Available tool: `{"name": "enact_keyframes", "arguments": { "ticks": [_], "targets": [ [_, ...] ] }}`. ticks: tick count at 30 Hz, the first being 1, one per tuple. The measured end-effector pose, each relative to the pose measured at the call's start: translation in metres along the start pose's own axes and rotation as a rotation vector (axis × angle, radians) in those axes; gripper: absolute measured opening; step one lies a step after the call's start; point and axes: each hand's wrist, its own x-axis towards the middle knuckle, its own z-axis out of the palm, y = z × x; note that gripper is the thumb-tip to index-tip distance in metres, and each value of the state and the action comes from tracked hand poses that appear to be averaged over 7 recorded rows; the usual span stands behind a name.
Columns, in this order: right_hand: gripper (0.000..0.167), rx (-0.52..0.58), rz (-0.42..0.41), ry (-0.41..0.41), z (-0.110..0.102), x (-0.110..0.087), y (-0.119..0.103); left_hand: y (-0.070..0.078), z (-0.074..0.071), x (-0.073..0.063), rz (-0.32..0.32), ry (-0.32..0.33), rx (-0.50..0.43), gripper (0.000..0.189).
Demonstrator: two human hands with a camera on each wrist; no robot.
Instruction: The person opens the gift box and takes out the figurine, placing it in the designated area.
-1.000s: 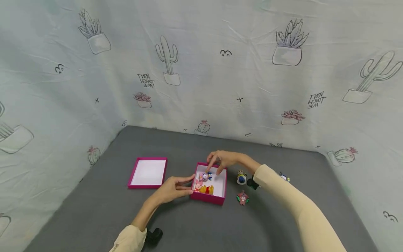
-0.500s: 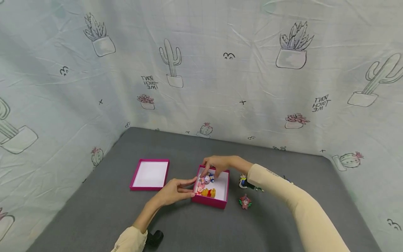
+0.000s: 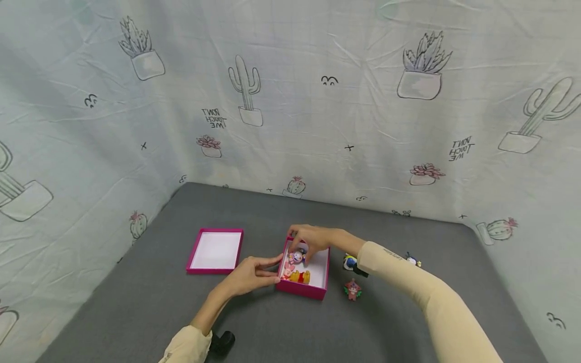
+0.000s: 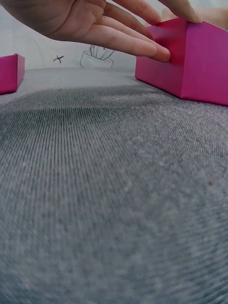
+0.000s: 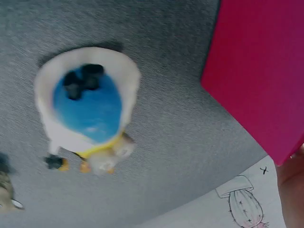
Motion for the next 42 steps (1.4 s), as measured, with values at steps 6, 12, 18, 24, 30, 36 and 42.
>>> {"name": "enact_keyframes", "arguments": {
  "ticks": [6, 12, 18, 24, 30, 36, 42],
  "targets": [
    [0.044, 0.029, 0.024, 0.087, -0.002, -0.016, -0.001, -0.001, 0.001, 0.006, 0.013, -0.013, -0.001, 0.059],
    [0.040, 0.188, -0.013, 0.250, -0.008, -0.033, -0.006, -0.001, 0.001, 0.009, 0.039, -0.024, 0.009, 0.058],
    [0.040, 0.587, 0.050, 0.401, -0.006, -0.053, -0.013, 0.000, 0.001, 0.011, 0.045, -0.027, 0.009, 0.060],
    [0.044, 0.783, 0.104, 0.507, 0.006, -0.071, -0.025, -0.002, 0.003, 0.010, 0.026, -0.021, 0.017, 0.062],
    [0.042, 0.803, 0.112, 0.560, 0.023, -0.086, -0.038, -0.007, 0.003, 0.004, -0.011, -0.001, 0.009, 0.063],
    [0.043, 0.719, 0.162, 0.671, 0.031, -0.104, -0.054, -0.008, 0.000, 0.001, -0.005, 0.002, -0.017, 0.063],
    [0.041, 0.593, 0.212, 0.869, 0.023, -0.125, -0.086, -0.008, -0.002, 0.001, 0.009, 0.001, -0.012, 0.064]
  ]
}}
